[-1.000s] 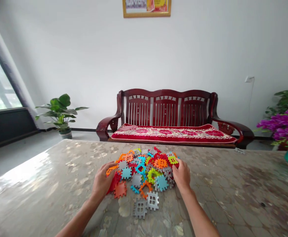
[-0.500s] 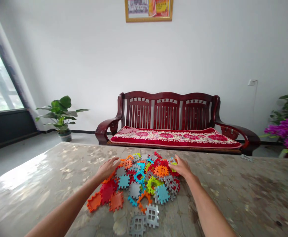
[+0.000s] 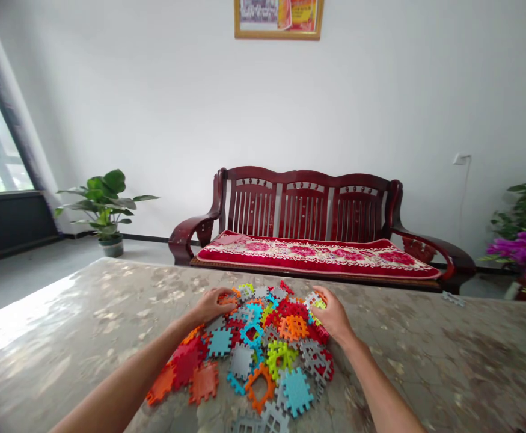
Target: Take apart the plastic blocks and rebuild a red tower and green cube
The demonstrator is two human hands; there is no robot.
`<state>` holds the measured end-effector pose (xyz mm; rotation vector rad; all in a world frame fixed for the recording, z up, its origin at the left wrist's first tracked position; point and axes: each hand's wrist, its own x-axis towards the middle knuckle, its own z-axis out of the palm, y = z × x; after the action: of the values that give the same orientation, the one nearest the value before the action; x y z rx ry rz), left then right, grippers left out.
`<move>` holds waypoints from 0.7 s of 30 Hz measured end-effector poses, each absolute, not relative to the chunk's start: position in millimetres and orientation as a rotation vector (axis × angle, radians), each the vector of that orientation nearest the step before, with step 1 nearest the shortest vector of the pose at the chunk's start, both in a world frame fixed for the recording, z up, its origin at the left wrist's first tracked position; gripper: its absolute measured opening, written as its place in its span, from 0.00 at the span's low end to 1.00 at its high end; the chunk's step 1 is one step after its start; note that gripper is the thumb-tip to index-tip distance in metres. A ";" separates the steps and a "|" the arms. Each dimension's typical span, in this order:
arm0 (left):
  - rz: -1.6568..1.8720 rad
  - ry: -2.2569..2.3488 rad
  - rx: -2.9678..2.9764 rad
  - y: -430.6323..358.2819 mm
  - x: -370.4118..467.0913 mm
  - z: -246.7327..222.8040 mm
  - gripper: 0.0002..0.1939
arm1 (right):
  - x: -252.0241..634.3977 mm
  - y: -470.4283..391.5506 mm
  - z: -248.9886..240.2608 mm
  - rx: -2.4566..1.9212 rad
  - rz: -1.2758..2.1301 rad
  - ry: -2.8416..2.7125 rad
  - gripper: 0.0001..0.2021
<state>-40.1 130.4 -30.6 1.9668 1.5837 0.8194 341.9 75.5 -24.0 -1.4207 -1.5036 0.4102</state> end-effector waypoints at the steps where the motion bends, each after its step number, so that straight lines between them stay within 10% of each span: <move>1: 0.844 1.578 1.962 130.2 -39.6 -31.3 0.25 | 341.1 72.5 -17.5 -1.411 0.413 -1.502 0.26; 14: 1.168 1.593 1.850 119.8 -32.3 -20.7 0.15 | 258.1 70.9 20.5 -1.126 0.997 -1.661 0.28; 21: 1.281 1.475 1.732 108.8 -35.7 -11.7 0.15 | 269.6 143.7 -0.6 -1.596 0.628 -1.662 0.19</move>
<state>-35.7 108.8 -11.7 1.7321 1.4748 1.2808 269.6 143.7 -0.6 -1.5965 -1.6620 0.6279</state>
